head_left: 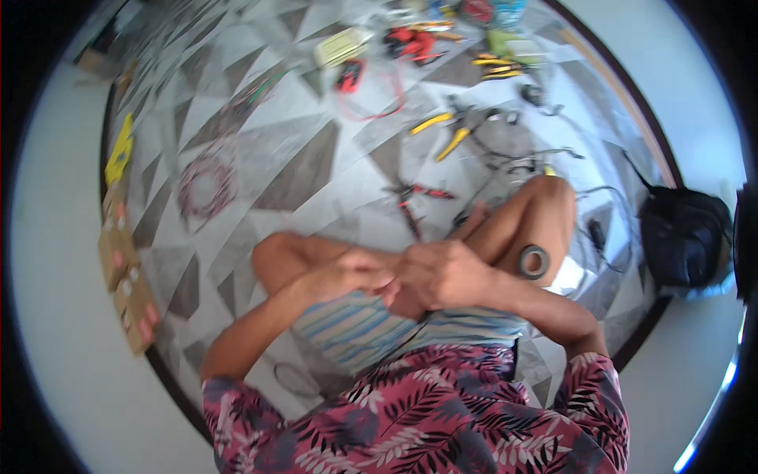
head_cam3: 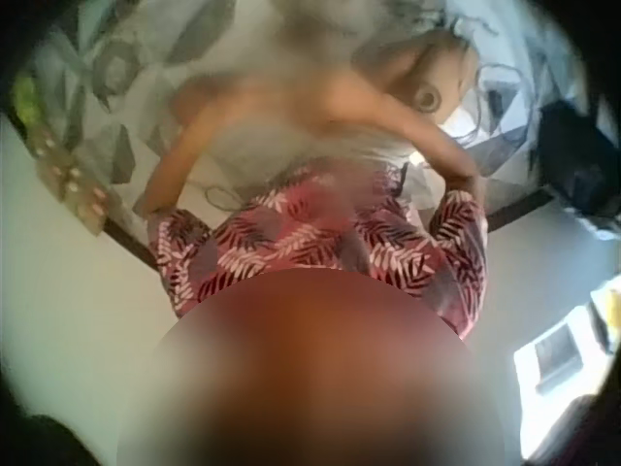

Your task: Assembling and wiring an electrical outlet component while sitting on the floor.

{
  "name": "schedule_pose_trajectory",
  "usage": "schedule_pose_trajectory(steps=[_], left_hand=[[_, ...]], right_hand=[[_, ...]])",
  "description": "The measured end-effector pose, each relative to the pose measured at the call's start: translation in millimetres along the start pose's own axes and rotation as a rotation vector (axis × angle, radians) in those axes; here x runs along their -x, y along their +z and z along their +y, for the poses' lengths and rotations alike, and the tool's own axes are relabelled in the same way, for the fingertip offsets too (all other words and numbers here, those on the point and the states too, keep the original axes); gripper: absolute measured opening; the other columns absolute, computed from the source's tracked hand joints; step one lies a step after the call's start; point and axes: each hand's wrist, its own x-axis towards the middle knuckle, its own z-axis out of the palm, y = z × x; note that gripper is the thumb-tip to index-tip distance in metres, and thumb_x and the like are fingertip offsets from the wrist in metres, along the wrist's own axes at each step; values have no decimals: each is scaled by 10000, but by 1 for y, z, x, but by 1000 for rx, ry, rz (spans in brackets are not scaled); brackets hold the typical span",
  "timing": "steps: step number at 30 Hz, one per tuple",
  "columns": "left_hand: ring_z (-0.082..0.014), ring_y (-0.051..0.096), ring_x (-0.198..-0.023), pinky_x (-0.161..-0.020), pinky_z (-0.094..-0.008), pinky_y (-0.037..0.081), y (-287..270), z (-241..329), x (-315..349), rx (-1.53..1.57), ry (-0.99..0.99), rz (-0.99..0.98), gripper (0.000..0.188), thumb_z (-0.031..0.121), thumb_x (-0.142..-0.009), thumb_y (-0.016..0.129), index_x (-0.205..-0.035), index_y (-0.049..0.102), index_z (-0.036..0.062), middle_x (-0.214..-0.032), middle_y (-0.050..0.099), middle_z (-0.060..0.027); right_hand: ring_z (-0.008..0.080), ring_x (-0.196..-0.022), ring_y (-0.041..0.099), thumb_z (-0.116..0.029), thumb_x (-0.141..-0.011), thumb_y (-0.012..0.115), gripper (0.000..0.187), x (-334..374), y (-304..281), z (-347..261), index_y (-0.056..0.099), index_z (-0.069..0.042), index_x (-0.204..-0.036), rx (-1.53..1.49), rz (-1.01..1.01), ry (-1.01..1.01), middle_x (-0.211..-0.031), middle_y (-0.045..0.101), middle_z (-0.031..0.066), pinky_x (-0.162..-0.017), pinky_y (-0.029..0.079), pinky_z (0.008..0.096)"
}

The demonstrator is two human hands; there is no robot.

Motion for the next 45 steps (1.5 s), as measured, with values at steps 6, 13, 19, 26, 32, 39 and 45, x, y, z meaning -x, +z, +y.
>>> schedule_pose_trajectory(steps=[6,13,19,26,32,39,45], left_hand=[[-273,569,-692,-675,-398,465,29,13,4,-1540,627,487,92,107,-807,643,-827,667,20,-742,620,-83],[-247,568,-648,-643,-437,477,38,-6,-1,-1528,665,624,283,318,-872,597,-779,655,57,-721,618,-103],[-198,588,-607,-581,-343,437,52,50,14,-853,109,425,475,455,-967,528,-748,637,48,-673,610,-80],[-270,557,-701,-682,-410,454,38,0,25,-1800,528,519,88,116,-840,611,-822,645,36,-737,595,-95],[-182,615,-694,-638,-297,472,27,14,2,-837,460,421,154,73,-924,558,-920,669,-35,-768,638,-112],[-64,559,-589,-534,-221,441,35,25,18,-470,215,405,206,103,-937,556,-889,672,-59,-686,636,-45],[-55,557,-595,-521,-216,433,27,16,22,-314,175,337,236,136,-943,576,-898,687,-67,-713,656,-34]], right_hand=[[401,-723,602,-86,-755,595,179,9,33,-12,657,11,-892,-361,144,535,-765,608,180,-665,508,454],[253,-670,630,-101,-739,597,165,21,54,7,661,36,-805,-1103,-23,1112,-719,643,177,-639,500,371],[318,-698,607,-216,-664,679,307,22,26,-4,586,-15,-877,3,-15,211,-883,544,134,-607,501,416],[222,-712,643,-179,-793,607,246,6,82,-5,585,34,-915,-739,-40,851,-805,602,156,-561,487,325],[293,-818,685,-144,-848,649,237,19,12,-18,640,-15,-1048,-459,84,696,-900,689,169,-714,533,385],[313,-761,664,-7,-803,682,210,23,11,-17,616,16,-1001,-342,199,416,-900,650,146,-644,541,358],[273,-648,631,-20,-818,678,208,20,12,-9,595,22,-1004,-84,125,162,-864,618,132,-542,518,363]])
